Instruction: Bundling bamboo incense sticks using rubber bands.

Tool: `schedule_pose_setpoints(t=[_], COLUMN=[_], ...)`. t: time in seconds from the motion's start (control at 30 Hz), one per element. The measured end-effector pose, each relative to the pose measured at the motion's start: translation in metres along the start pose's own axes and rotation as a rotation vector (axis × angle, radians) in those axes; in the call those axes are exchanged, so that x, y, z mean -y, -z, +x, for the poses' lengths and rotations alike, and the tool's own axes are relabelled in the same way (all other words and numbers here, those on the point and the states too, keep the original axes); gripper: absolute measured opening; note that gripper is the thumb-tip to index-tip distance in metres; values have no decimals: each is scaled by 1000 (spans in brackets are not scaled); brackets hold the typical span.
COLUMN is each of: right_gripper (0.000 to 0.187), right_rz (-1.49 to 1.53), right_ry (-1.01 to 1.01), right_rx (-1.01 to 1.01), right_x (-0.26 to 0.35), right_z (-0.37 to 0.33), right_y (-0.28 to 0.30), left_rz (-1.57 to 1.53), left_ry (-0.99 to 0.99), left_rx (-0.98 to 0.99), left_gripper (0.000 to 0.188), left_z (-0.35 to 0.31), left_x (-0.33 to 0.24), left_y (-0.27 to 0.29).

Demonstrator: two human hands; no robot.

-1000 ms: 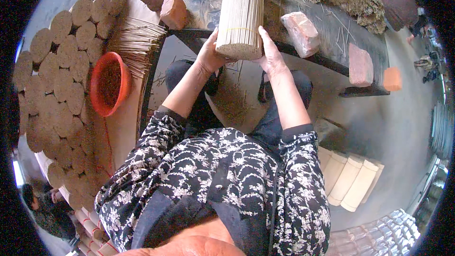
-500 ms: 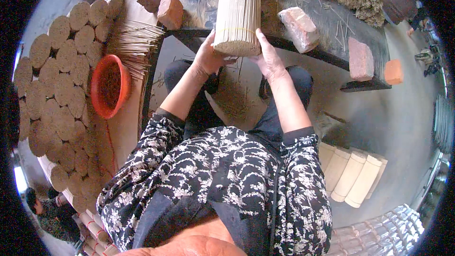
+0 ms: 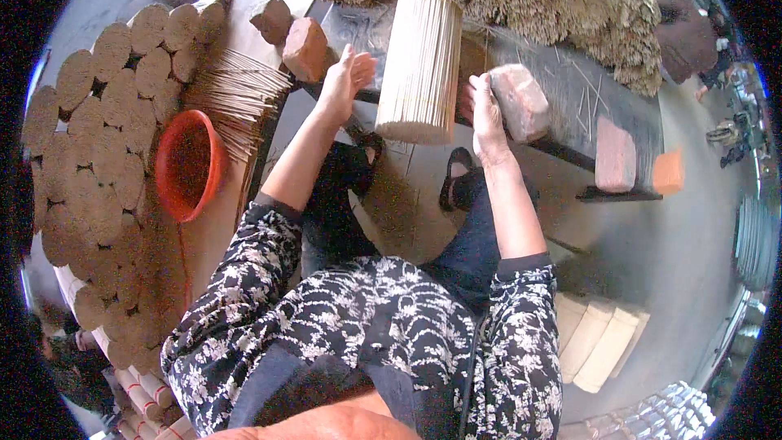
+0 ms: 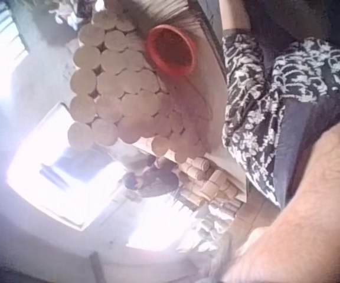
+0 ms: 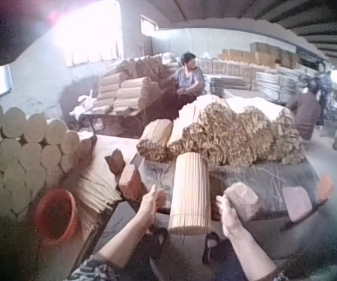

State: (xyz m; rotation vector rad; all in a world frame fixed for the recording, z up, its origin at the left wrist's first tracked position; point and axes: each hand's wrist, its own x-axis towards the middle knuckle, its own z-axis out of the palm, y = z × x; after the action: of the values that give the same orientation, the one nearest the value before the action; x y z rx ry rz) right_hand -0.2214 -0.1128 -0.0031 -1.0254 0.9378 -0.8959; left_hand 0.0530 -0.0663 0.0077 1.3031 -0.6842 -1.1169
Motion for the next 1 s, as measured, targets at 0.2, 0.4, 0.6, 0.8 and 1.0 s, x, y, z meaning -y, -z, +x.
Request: schedule_pose_setpoints(t=[0.2, 0.4, 0.6, 0.8, 1.0], right_gripper=[75, 65, 61, 70, 59], right_rz=[-45, 190, 648, 320, 296], right_ry=[208, 101, -73, 65, 146], right_rx=[2, 74, 267, 51, 179], right_x=[22, -4, 2, 11, 14], right_z=[37, 20, -11, -13, -13], right_y=[-23, -36, -47, -44, -52], left_rz=[-226, -584, -480, -223, -491], left_ry=[31, 45, 123, 42, 19], left_rx=[-69, 166, 182, -122, 128], left_gripper=[61, 54, 56, 50, 53], left_z=[31, -19, -40, -21, -20], left_x=[-6, 12, -24, -4, 17], left_y=[-38, -58, -60, -40, -40])
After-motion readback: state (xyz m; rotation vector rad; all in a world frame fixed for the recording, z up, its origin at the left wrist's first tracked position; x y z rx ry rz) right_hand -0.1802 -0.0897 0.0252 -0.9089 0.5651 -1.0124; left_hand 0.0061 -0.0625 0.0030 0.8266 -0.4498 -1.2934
